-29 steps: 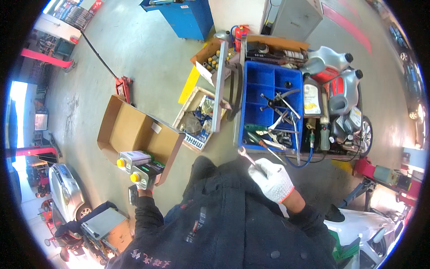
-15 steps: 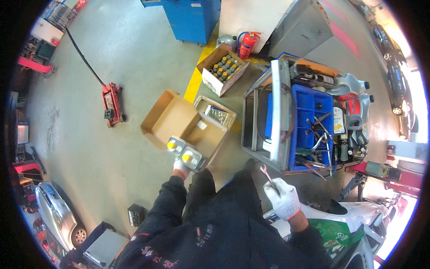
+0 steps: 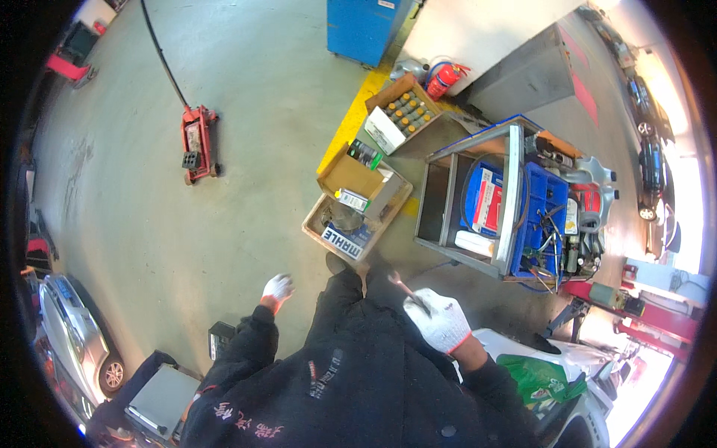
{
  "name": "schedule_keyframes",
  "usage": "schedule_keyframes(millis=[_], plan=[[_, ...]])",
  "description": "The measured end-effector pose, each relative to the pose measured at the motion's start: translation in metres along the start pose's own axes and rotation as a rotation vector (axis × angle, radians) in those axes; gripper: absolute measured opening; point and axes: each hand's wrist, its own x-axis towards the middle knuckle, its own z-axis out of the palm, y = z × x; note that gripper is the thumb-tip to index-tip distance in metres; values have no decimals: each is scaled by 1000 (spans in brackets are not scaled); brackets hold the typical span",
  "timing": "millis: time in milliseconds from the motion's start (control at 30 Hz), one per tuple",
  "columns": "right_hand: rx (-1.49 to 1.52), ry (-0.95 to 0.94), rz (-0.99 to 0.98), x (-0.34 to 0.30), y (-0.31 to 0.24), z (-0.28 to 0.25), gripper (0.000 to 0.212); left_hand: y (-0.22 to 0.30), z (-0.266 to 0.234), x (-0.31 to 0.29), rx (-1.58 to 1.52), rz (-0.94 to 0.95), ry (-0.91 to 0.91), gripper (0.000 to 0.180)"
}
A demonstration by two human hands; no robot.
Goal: The person retrieves a tire and lug nuts, lifts the tire onto the wheel hub, and secures it by hand-tightening the lug nuts. The person then uses an impact wrench to tighten the lug nuts on the installed tire.
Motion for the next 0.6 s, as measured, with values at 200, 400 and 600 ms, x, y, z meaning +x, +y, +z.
schedule_keyframes(millis=[200,400,600], plan=[[-64,-86,-288,51,-42,23,19,-96,-53,-175,-71,-101,867,28],[-26,-279,-371,97,-86,45,19,-163,-32,-225,-280,-122,976,29],[-65,-457,-499,152,-117,68,23,-169,14,-196,-266,-23,872,34]])
